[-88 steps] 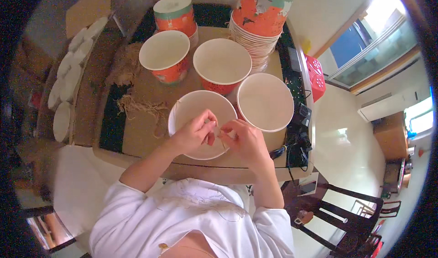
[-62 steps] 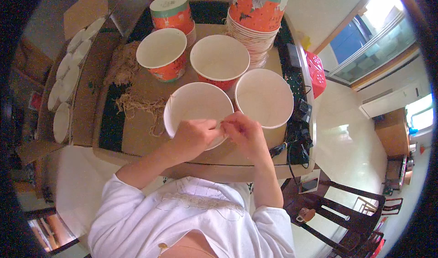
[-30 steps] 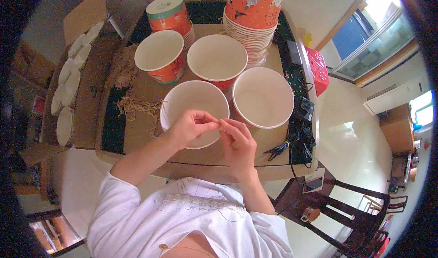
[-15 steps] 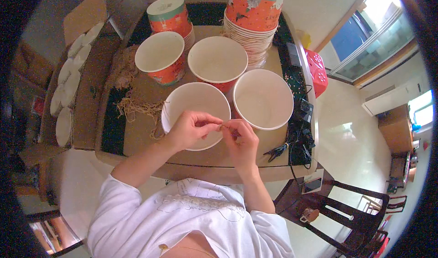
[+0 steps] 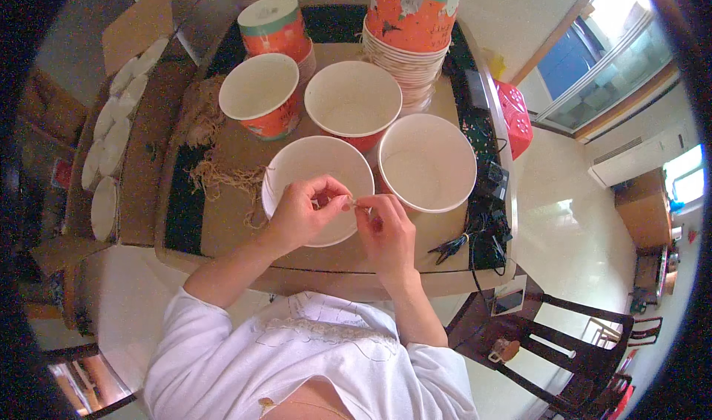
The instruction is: The recorder is attaching twine handles to paper bowls at a packaging station.
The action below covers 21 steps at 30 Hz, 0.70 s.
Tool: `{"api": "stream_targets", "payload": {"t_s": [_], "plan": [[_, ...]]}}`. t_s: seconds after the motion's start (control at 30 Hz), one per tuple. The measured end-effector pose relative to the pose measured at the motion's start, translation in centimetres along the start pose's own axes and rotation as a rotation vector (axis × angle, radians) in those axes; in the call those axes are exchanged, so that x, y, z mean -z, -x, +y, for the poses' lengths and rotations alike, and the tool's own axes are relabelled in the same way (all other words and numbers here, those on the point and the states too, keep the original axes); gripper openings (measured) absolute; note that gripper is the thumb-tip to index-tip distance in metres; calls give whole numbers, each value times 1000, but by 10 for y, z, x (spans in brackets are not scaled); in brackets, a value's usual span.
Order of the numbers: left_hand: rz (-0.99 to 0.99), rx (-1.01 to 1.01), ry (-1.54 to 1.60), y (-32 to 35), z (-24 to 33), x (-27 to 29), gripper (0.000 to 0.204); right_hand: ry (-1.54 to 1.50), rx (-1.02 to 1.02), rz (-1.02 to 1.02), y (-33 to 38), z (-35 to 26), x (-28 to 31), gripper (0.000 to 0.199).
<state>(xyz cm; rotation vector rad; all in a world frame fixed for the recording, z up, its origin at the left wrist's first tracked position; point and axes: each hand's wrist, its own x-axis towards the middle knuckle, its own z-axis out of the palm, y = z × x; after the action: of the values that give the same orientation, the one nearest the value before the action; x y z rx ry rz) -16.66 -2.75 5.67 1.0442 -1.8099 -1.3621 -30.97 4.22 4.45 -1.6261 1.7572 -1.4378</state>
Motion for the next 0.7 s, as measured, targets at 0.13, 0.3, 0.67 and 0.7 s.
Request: {"api": "stream_targets", "payload": {"t_s": [0.13,0.3,0.67,0.7], "plan": [[-4,-5,54,-1,-1,-1,7,14,1,-45,-2,1,1,11],[4,-19,26,0,4,1,6,30,-16,-112,0,2,2,11],[13,-26,74,-3,-3,-2,6,-9,-101,-63,6,5,-1,15],[15,-27,75,-3,-4,-2,6,-8,-100,-65,6,7,-1,15]]}}
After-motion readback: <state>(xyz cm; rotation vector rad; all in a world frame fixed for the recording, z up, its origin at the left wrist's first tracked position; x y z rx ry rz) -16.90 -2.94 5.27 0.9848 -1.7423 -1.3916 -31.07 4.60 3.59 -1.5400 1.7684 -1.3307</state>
